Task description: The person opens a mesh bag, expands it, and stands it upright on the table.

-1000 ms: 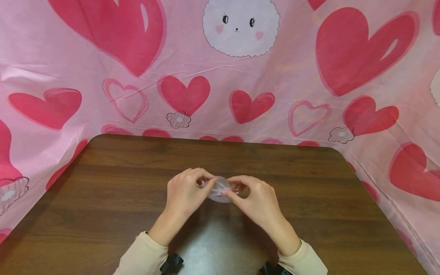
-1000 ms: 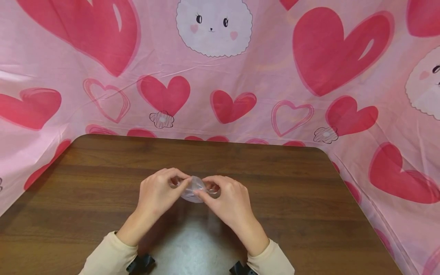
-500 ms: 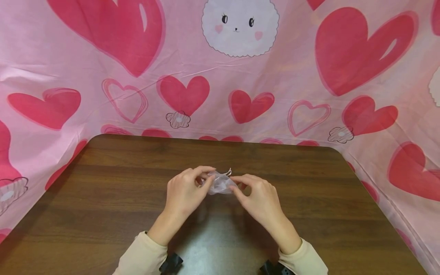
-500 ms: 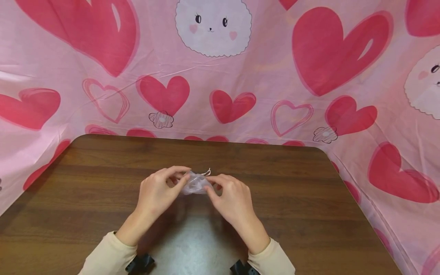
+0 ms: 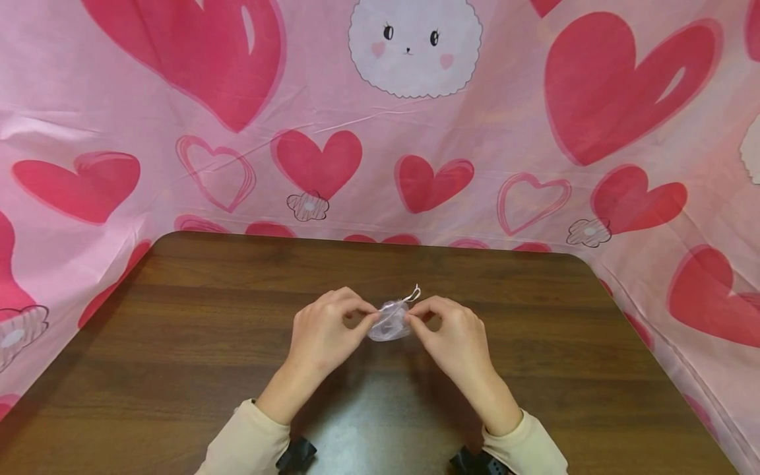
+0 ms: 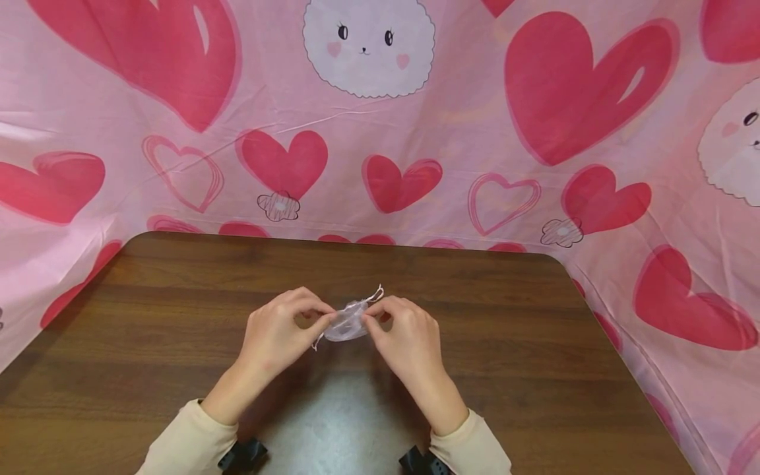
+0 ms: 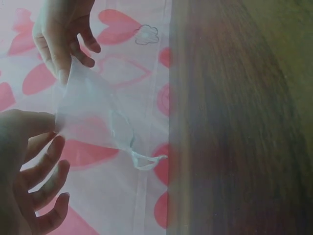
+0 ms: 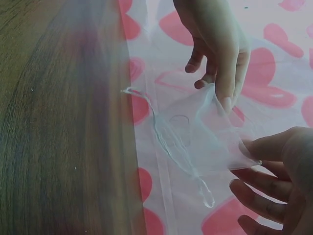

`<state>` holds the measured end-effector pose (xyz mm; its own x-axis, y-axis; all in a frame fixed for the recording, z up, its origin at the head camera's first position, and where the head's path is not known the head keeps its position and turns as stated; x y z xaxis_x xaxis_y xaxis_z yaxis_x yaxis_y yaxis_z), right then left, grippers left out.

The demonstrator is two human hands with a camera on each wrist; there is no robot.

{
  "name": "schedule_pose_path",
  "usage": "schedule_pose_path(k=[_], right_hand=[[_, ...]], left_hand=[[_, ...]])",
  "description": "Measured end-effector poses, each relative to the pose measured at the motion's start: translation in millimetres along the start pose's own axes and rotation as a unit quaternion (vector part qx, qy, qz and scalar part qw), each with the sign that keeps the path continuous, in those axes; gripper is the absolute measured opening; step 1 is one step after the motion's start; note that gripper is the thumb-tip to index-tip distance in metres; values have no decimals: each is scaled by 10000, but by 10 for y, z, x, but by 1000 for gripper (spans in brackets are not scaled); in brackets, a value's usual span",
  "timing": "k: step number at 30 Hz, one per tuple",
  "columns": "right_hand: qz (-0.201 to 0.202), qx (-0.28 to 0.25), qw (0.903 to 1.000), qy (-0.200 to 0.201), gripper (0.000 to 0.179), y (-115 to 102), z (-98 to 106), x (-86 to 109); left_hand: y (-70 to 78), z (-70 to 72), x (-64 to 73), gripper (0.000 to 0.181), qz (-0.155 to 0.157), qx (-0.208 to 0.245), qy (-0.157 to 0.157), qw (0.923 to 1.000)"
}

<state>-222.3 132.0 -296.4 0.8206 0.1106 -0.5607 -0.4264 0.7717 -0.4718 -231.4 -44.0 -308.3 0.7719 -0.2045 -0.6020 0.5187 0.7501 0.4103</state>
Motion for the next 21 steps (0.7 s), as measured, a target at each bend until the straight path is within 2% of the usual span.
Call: schedule_pose_path(k=[6, 12, 17, 21], right_hand=[[-63, -65, 10000, -17, 17, 15, -5, 1], [-6, -135, 9999, -87, 20, -8, -30, 13], [205, -202, 9996, -53, 20, -83, -26, 18], [258, -231, 9993, -104, 18, -103, -38, 28]], left_hand=[[35, -43, 7, 13, -58, 29, -183, 9998], [131, -97, 20, 19, -393, 80, -336, 9986], [159, -78, 17, 11, -543, -79, -219, 9983], [116, -24, 14, 9, -359, -132, 5, 9993]])
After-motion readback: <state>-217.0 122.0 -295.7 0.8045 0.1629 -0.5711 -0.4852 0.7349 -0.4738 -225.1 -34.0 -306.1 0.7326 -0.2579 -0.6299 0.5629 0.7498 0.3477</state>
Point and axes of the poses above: each hand's wrist, its own x-axis away from the middle knuckle, its own z-axis out of the back of the hand, y = z × x, the point moved 10 cm from there along -x, towards the middle knuckle, and after that the axes turned 3 degrees about -z, right-handed, at the moved point
